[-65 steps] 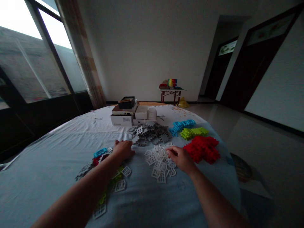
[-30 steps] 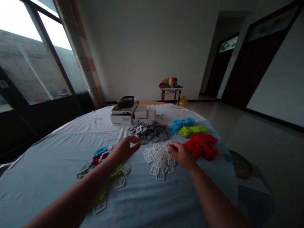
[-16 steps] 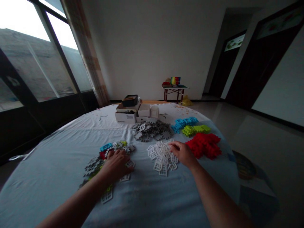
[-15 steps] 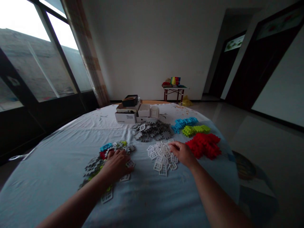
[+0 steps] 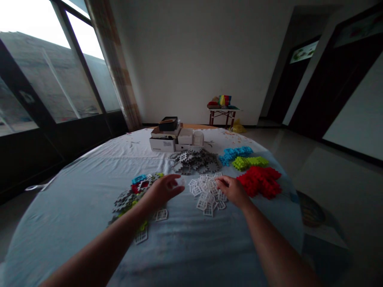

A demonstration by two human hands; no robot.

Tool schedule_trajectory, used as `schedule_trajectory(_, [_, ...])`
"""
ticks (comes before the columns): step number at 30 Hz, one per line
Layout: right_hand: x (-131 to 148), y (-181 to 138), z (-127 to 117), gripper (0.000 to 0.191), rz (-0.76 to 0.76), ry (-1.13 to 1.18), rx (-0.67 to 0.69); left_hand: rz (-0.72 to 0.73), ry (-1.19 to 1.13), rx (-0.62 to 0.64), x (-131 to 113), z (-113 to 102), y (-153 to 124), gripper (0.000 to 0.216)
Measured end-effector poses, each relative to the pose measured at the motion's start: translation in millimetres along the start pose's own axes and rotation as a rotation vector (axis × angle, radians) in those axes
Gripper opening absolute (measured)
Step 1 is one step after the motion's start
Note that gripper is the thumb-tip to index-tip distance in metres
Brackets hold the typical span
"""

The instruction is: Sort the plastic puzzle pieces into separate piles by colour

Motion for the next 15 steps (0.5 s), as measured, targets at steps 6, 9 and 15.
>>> schedule_trajectory(6, [-8, 0, -2, 0.034, 0.039, -0.006, -0.01, 0.141, -0.049, 0.117, -29, -6, 1, 0.058])
schedule_trajectory(9, [-6, -1, -2, 0.034, 0.019, -0.021, -0.014, 0.139, 0.109, 0.337, -16, -12, -21, 0.044])
schedule_trajectory(15, [-6, -1, 5, 0.035, -0.004, -0.036, 0.022, 0.105, 0.337, 0.544, 15, -23, -72, 0.034])
Point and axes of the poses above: each hand's wrist, its own y-axis towards the middle knuckle, its own z-axis out of the palm, x = y × z, the point moved 7 cm from there along y, towards the middle knuckle, and after that the axes turned 5 degrees about -y, right-handed, at the moved point
